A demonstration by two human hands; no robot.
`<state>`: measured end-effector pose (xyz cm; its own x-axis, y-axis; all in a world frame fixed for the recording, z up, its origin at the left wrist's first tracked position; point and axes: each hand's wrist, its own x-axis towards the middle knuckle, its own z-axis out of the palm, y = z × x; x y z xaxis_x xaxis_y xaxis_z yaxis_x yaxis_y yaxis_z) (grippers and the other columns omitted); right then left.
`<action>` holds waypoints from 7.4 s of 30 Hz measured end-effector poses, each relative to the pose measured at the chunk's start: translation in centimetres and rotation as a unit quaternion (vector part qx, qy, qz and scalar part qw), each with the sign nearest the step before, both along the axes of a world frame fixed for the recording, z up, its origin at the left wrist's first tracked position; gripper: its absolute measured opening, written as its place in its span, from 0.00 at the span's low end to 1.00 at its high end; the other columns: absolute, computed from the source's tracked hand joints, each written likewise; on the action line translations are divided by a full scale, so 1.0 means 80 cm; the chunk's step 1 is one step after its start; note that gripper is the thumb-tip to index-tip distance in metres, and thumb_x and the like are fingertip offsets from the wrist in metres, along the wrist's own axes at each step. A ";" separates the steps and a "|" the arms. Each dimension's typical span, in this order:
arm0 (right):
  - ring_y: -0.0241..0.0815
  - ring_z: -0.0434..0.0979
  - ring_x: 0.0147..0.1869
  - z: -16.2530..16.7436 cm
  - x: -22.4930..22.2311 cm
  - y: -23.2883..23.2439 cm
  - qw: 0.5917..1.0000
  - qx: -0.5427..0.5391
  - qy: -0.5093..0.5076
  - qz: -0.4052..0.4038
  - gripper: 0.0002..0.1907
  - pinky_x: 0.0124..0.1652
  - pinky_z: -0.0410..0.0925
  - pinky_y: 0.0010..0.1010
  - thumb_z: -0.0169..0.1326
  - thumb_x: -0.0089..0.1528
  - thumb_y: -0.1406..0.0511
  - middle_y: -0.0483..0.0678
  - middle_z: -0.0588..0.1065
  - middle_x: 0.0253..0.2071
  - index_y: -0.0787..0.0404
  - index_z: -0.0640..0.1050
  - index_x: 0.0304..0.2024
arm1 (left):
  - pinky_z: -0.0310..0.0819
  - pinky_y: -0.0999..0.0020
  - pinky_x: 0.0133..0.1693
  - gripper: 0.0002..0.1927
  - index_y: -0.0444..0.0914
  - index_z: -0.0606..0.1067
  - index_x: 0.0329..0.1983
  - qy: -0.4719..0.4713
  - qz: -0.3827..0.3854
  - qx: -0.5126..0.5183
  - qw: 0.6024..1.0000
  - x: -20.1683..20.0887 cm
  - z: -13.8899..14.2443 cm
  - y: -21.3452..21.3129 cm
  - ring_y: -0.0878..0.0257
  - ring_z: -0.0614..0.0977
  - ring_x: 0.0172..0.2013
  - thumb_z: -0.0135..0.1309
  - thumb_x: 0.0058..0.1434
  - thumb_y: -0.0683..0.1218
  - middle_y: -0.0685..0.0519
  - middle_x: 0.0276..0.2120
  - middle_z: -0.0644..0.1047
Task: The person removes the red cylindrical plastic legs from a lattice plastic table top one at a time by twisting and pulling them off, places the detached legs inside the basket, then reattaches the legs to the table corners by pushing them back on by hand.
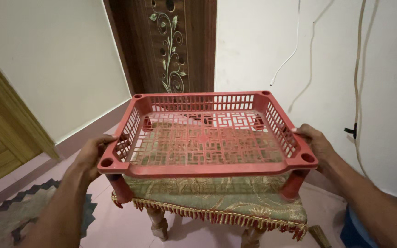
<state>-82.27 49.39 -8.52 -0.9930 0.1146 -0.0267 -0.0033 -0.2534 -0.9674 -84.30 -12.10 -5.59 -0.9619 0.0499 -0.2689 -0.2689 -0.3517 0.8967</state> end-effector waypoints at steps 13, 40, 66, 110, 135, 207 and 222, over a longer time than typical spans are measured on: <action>0.41 0.81 0.41 -0.018 -0.009 -0.010 0.996 -0.061 0.050 0.033 0.18 0.40 0.78 0.33 0.51 0.62 0.68 0.52 0.78 0.43 0.66 0.71 0.55 | 0.82 0.64 0.37 0.16 0.30 0.74 0.47 0.026 -0.008 -0.014 1.000 -0.007 -0.005 0.000 0.59 0.83 0.32 0.48 0.64 0.48 0.45 0.38 0.81; 0.40 0.81 0.43 -0.040 0.042 -0.010 0.991 -0.055 0.068 -0.105 0.23 0.41 0.77 0.30 0.54 0.61 0.70 0.51 0.76 0.45 0.66 0.67 0.59 | 0.81 0.63 0.40 0.16 0.33 0.74 0.50 0.029 -0.009 0.016 0.999 -0.029 -0.011 0.009 0.59 0.83 0.36 0.46 0.66 0.49 0.49 0.41 0.80; 0.46 0.76 0.60 0.171 0.025 -0.177 0.884 0.435 0.168 -0.020 0.22 0.56 0.70 0.39 0.59 0.63 0.62 0.55 0.77 0.55 0.66 0.74 0.56 | 0.74 0.67 0.49 0.23 0.31 0.78 0.52 0.207 0.172 -0.387 0.882 0.048 0.059 -0.007 0.61 0.81 0.45 0.62 0.59 0.52 0.49 0.42 0.82; 0.64 0.74 0.53 0.010 0.919 -0.810 0.160 0.099 0.726 0.661 0.28 0.49 0.69 0.53 0.66 0.56 0.50 0.62 0.74 0.48 0.65 0.75 0.43 | 0.74 0.48 0.53 0.22 0.45 0.78 0.55 -0.482 0.578 -0.502 0.426 1.166 -0.041 0.118 0.46 0.80 0.52 0.58 0.57 0.50 0.46 0.51 0.80; 0.37 0.82 0.41 0.207 0.430 -0.784 0.757 -0.100 0.334 0.553 0.20 0.44 0.80 0.29 0.56 0.71 0.62 0.50 0.79 0.45 0.66 0.73 0.61 | 0.77 0.61 0.45 0.19 0.35 0.79 0.53 0.172 0.510 -0.650 0.537 0.769 0.129 -0.082 0.54 0.84 0.42 0.66 0.66 0.51 0.45 0.43 0.81; 0.44 0.86 0.48 0.131 -0.002 -0.550 0.810 0.426 0.302 0.267 0.20 0.50 0.74 0.37 0.62 0.58 0.60 0.53 0.84 0.41 0.63 0.83 0.50 | 0.80 0.63 0.47 0.21 0.33 0.79 0.53 0.278 0.043 -0.428 0.859 0.072 0.092 -0.031 0.62 0.86 0.43 0.64 0.57 0.45 0.48 0.42 0.85; 0.42 0.83 0.50 0.089 -0.009 -0.556 0.897 0.119 0.163 0.393 0.15 0.54 0.80 0.40 0.58 0.60 0.68 0.50 0.81 0.43 0.71 0.79 0.48 | 0.82 0.65 0.37 0.30 0.31 0.77 0.50 0.346 0.157 -0.474 0.794 0.087 0.135 -0.010 0.61 0.86 0.33 0.69 0.53 0.56 0.46 0.33 0.83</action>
